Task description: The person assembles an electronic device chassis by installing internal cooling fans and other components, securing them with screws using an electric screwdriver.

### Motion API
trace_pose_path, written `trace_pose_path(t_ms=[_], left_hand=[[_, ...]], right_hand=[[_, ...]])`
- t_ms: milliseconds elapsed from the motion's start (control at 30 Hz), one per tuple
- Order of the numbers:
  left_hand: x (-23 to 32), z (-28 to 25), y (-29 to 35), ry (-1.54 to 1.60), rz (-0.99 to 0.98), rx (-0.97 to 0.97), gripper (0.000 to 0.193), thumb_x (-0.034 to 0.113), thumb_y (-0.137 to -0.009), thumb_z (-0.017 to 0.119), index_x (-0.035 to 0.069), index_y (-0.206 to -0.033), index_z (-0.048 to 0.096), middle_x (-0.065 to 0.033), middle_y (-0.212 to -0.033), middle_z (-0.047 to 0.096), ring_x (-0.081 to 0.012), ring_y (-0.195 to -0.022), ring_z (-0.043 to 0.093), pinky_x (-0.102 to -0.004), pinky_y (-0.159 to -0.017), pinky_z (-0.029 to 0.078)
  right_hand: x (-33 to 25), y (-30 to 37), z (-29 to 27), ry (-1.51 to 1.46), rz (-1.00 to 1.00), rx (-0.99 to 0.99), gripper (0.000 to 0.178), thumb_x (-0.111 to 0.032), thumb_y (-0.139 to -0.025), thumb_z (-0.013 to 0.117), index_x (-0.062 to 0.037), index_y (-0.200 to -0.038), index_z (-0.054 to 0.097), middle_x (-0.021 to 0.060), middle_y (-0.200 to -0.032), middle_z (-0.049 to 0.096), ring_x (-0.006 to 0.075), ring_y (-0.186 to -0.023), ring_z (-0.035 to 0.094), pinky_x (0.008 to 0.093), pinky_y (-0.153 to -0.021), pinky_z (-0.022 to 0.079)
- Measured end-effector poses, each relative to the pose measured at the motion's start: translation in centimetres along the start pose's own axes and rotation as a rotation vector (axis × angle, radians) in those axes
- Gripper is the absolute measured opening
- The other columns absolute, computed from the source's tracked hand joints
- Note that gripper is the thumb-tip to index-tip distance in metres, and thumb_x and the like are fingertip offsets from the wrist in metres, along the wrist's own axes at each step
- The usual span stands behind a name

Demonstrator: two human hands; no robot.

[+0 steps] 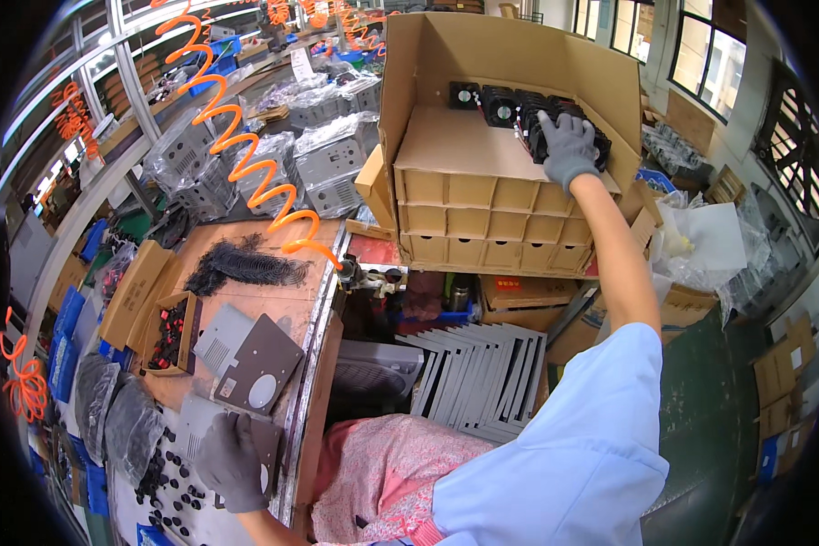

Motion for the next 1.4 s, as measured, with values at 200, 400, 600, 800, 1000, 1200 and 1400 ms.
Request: trace_pose_path(t_ms=[200,400,600,800,1000,1200,1400], left_hand=[[0.0,-0.3,0.5,0.028,0.002,-0.004,0.022,0.029,-0.08,0.059,0.009,-0.087,0.057,-0.0096,-0.065,0.058,-0.0291,-0.06,0.056,-0.0397,-0.054,0.043],[1.3,-2.6,1.2,0.246,0.158,0.257,0.035,0.027,-0.084,0.057,0.003,-0.109,0.056,-0.0145,-0.089,0.06,-0.0283,-0.077,0.057,-0.035,-0.066,0.046],[2.3,-0.9,2.0,1.842,-0.42,0.176,0.053,0.037,-0.087,0.055,-0.003,-0.121,0.045,-0.0133,-0.113,0.054,-0.0279,-0.106,0.052,-0.0438,-0.091,0.041],[10.4,1.1,3.6,1.854,-0.209,-0.427,0.078,0.058,-0.081,0.052,0.006,-0.136,0.031,-0.0115,-0.132,0.042,-0.0264,-0.121,0.041,-0.0531,-0.1,0.032],[8.4,2.4,3.8,2.812,-0.551,-0.47,0.078,0.064,-0.081,0.044,0.007,-0.133,0.034,-0.0145,-0.128,0.045,-0.0301,-0.111,0.051,-0.0541,-0.094,0.04],[7.6,4.6,3.3,3.027,-0.743,-0.293,0.049,0.037,-0.082,0.053,0.003,-0.117,0.045,-0.0141,-0.113,0.053,-0.0259,-0.101,0.054,-0.0439,-0.092,0.044],[8.0,5.5,4.4,2.749,-0.721,-0.136,0.041,0.031,-0.087,0.051,0.007,-0.12,0.045,-0.0103,-0.116,0.053,-0.0208,-0.102,0.054,-0.036,-0.088,0.044]], right_hand=[[-0.8,-1.6,-1.4,-0.175,-0.102,-0.05,0.053,-0.021,-0.061,0.072,-0.0196,-0.109,0.05,0.009,-0.112,0.048,0.0285,-0.11,0.044,0.04,-0.092,0.035],[-6.0,0.6,-5.8,-0.72,-0.364,0.229,0.054,-0.022,-0.06,0.077,-0.015,-0.106,0.049,0.0073,-0.102,0.054,0.0254,-0.096,0.055,0.0347,-0.085,0.044],[-20.4,9.9,-18.8,-1.411,-1.182,-0.353,0.058,-0.017,-0.058,0.079,-0.0081,-0.107,0.049,0.0085,-0.099,0.056,0.0223,-0.09,0.057,0.0333,-0.081,0.046],[-28.7,18.3,-21.2,-1.281,-1.664,-1.129,0.063,-0.015,-0.055,0.078,-0.0036,-0.111,0.052,0.0114,-0.103,0.057,0.0245,-0.096,0.056,0.0342,-0.085,0.044],[-33.5,18.9,-19.2,-1.253,-1.373,-1.104,0.076,-0.024,-0.067,0.075,-0.004,-0.129,0.038,0.0117,-0.11,0.055,0.0226,-0.103,0.055,0.0318,-0.091,0.042],[-33.9,21.0,-18.2,-1.36,-1.393,-0.316,0.068,-0.05,-0.073,0.063,-0.0095,-0.124,0.043,0.0171,-0.11,0.05,0.035,-0.102,0.052,0.0408,-0.084,0.046],[-33.3,23.0,-17.6,-1.229,-1.467,-0.12,0.05,-0.03,-0.06,0.075,-0.0069,-0.098,0.053,0.0162,-0.112,0.048,0.037,-0.107,0.048,0.0433,-0.085,0.047]])
Point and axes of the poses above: each hand's wrist, its own y-axis away from the middle knuckle, its own z-axis out of the palm, x = y × z, the point moved 5 cm from there along -y, towards the middle knuckle
